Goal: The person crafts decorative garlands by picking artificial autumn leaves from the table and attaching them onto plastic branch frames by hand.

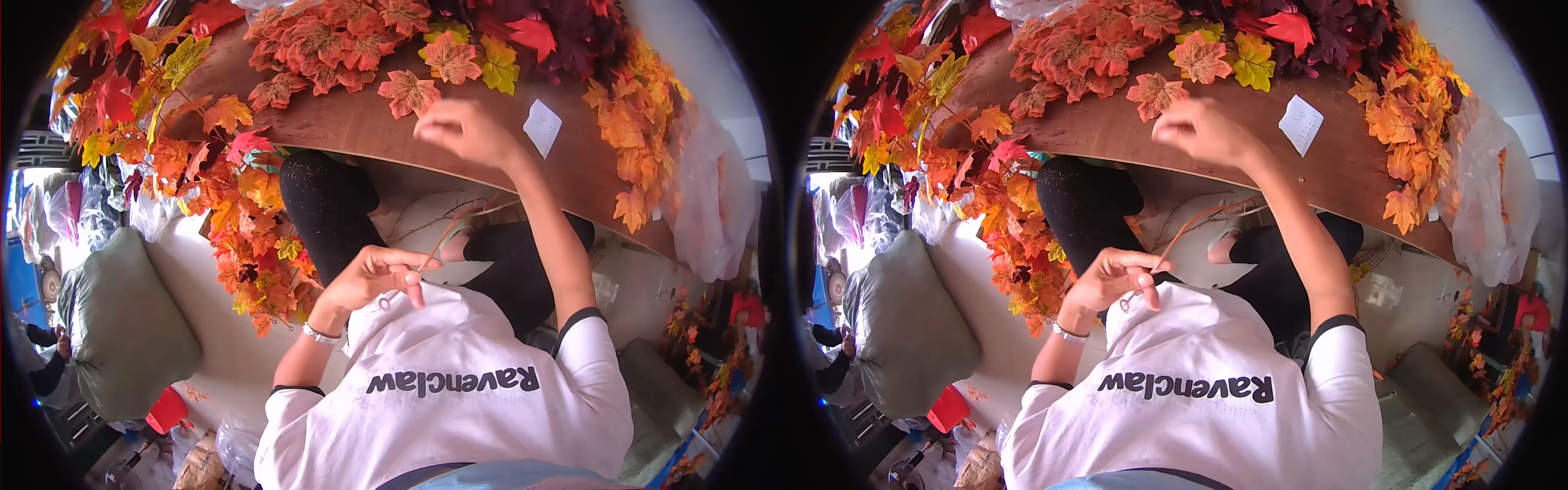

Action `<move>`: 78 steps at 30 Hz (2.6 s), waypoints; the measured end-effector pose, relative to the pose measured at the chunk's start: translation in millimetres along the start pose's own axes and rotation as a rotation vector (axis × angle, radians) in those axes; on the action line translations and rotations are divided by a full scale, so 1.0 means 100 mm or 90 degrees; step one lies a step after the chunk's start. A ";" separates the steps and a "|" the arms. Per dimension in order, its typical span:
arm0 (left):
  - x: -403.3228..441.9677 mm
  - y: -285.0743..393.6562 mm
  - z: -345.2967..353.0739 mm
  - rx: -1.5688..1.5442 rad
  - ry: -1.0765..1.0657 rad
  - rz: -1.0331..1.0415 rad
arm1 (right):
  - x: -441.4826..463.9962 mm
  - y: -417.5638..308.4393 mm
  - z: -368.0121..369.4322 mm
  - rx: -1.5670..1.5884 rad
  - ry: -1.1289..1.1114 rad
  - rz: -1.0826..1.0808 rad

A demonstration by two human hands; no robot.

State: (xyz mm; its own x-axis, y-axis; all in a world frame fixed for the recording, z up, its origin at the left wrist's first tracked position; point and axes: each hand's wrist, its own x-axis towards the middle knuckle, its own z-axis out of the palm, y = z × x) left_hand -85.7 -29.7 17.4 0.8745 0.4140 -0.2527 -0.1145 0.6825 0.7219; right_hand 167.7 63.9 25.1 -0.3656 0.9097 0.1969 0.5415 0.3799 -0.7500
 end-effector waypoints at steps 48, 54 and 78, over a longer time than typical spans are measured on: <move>1.03 -0.12 0.34 0.012 0.174 0.220 | -1.24 -0.25 0.33 0.800 0.287 0.304; 0.95 -0.06 0.51 0.070 0.200 0.246 | -1.17 -0.45 0.28 1.184 0.394 0.323; 0.91 -0.04 0.51 0.052 0.312 0.272 | -1.06 -0.57 0.54 1.187 0.374 0.394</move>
State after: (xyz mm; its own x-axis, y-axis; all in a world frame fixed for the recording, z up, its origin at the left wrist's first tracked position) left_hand 18.1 -25.3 24.6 0.4420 0.8781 -0.1833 -0.3510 0.3573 0.8655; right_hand 134.3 -63.2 13.2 -0.0330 0.9009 -0.4328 -0.9328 -0.1832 -0.3103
